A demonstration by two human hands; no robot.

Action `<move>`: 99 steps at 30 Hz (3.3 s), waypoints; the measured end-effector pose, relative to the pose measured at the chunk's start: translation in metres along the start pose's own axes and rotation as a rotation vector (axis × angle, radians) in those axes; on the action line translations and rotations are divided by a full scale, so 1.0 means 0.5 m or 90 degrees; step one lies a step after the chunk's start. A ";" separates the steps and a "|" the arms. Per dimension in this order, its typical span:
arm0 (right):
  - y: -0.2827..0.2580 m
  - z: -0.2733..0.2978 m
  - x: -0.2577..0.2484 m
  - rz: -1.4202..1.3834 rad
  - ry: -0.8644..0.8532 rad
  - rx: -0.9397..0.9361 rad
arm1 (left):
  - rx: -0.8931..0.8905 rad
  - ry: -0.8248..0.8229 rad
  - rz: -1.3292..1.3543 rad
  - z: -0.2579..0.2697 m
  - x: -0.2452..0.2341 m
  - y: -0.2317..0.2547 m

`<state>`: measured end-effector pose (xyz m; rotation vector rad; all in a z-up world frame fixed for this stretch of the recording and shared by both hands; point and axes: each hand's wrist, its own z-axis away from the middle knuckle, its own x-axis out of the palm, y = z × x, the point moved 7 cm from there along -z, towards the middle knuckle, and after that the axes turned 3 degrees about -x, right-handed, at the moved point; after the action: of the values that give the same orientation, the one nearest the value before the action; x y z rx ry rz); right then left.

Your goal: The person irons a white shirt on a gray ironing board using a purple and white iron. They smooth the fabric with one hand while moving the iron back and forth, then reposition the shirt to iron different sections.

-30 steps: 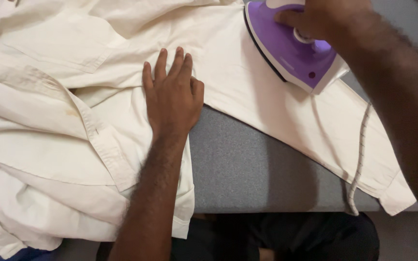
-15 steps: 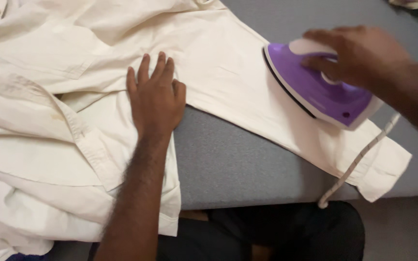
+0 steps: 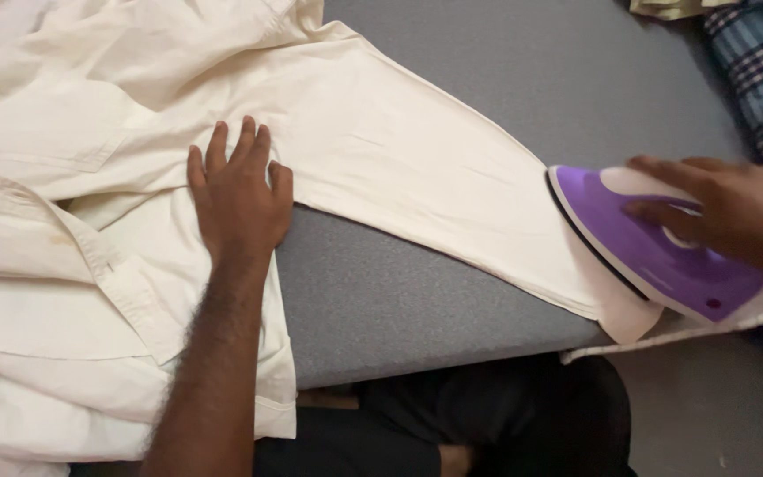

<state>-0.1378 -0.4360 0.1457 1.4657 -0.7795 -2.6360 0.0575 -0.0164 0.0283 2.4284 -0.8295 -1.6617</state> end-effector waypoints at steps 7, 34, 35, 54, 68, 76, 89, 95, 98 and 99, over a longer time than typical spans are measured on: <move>0.122 -0.024 0.188 0.212 -0.031 -0.093 | -0.013 -0.022 -0.006 0.001 0.006 -0.003; 0.183 0.079 0.375 -0.087 0.182 -0.356 | -0.021 -0.030 0.008 -0.003 0.011 -0.006; 0.174 0.080 0.360 -0.090 0.141 -0.304 | -0.022 -0.031 0.009 -0.003 0.011 -0.006; -0.223 0.020 -0.111 -0.014 0.054 -0.245 | 0.004 -0.027 0.112 -0.007 -0.016 0.006; -0.498 -0.076 -0.306 -0.033 0.334 -0.431 | 0.003 -0.019 0.118 -0.006 -0.011 0.004; -0.550 -0.082 -0.341 -0.024 0.299 -0.407 | -0.041 -0.022 0.098 -0.003 -0.018 0.003; -0.520 -0.195 -0.368 -0.035 0.345 -0.266 | -0.046 -0.011 0.082 -0.005 -0.019 0.006; -0.502 -0.248 -0.383 -0.066 0.461 -0.257 | -0.039 0.000 0.068 -0.007 -0.015 0.004; -0.495 -0.237 -0.375 -0.078 0.438 -0.272 | -0.020 0.014 0.066 -0.001 -0.015 0.005; -0.491 -0.238 -0.364 -0.084 0.376 -0.247 | -0.014 0.018 0.066 -0.003 -0.016 0.004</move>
<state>0.1113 -0.2234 0.1309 2.0413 -0.1147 -2.0592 0.0559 -0.0145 0.0362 2.3454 -0.9111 -1.5880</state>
